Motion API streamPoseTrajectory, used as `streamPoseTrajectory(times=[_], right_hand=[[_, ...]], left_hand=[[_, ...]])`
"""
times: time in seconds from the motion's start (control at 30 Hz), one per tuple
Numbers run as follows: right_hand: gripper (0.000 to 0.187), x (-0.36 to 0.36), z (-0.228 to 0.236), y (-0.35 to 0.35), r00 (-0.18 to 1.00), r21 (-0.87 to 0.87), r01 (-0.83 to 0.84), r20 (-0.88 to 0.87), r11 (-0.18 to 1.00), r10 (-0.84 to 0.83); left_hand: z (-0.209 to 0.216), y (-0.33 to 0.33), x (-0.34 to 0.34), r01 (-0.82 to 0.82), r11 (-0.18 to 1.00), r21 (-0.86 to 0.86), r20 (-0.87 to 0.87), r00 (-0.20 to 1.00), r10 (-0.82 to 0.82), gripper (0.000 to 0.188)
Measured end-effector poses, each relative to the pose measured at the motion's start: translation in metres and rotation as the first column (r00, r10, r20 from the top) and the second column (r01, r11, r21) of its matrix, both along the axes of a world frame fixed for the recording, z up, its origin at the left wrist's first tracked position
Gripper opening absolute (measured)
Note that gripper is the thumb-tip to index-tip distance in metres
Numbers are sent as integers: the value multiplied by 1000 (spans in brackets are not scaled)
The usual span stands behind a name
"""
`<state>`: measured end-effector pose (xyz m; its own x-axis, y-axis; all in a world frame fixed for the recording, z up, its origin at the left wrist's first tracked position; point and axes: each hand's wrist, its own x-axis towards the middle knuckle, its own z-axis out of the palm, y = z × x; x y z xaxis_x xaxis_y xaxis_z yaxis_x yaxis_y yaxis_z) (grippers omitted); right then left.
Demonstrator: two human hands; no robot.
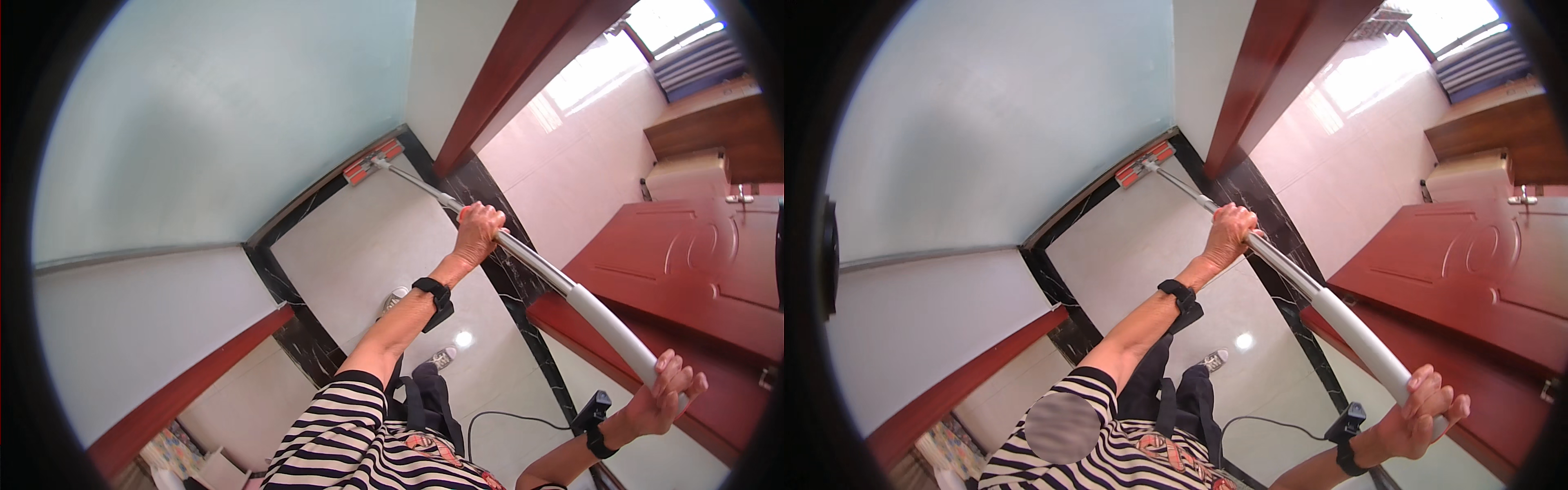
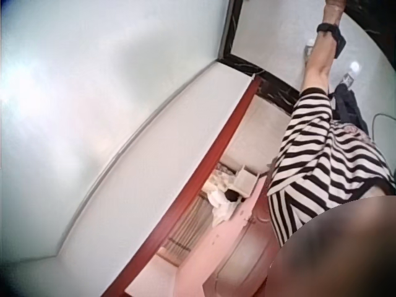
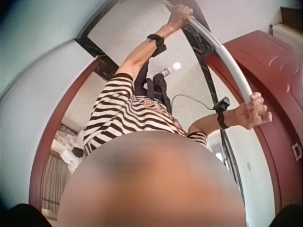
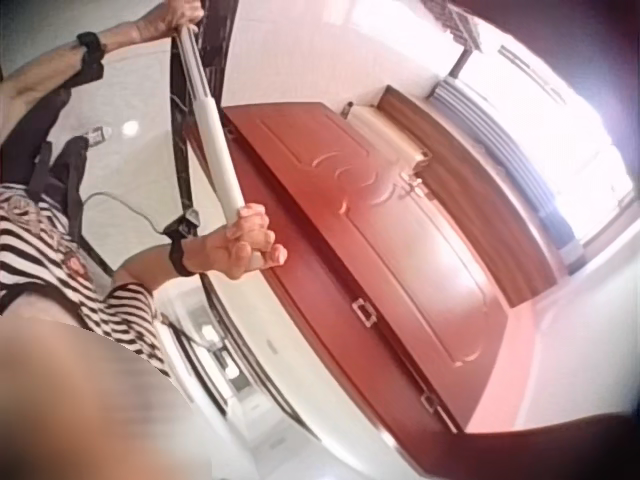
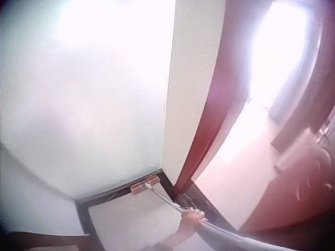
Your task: The person rinses a flat mop under a kitchen sink faucet, wrings it out, and then mops the tiled floor in the kitchen, hallway, and a bedroom. The person moves the mop back and forth across the floor surfaces.
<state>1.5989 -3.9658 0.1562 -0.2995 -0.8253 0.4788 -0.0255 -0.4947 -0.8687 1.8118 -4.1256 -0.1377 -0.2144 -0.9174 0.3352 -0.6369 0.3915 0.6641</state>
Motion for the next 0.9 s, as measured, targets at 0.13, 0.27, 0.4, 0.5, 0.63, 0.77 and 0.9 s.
streamPoseTrajectory(times=[0.13, 0.27, 0.4, 0.5, 0.63, 0.77, 0.9], right_hand=[[36, -19, -19, 21, 1000, 23, 23, 11, 999, -24], [51, -24, -41, 49, 995, 117, 101, 12, 988, -103], [62, -65, -42, 102, 997, 210, 72, 7, 975, -75], [65, -115, -16, 154, 992, 227, 119, 0, 967, -123], [60, -156, 41, 197, 989, 114, 59, 131, 992, -74], [67, -180, 47, 218, 949, -35, -117, 292, 993, 122], [60, -163, 33, 208, 977, -97, -194, 69, 976, 201]], left_hand=[[-17, 11, -8, 46, 999, 22, 21, 999, -47, 20], [-41, 36, -18, 41, 999, -2, -15, 999, -41, 19], [-47, 86, -54, 70, 996, 52, -8, 998, -70, 27], [-26, 144, -113, 54, 998, -20, -48, 997, -54, 28], [12, 223, -180, 152, 984, 93, -98, 985, -143, 27], [31, 258, -189, 170, 984, 49, -61, 984, -167, 29], [37, 225, -167, 183, 982, -35, -4, 983, -183, 28]])
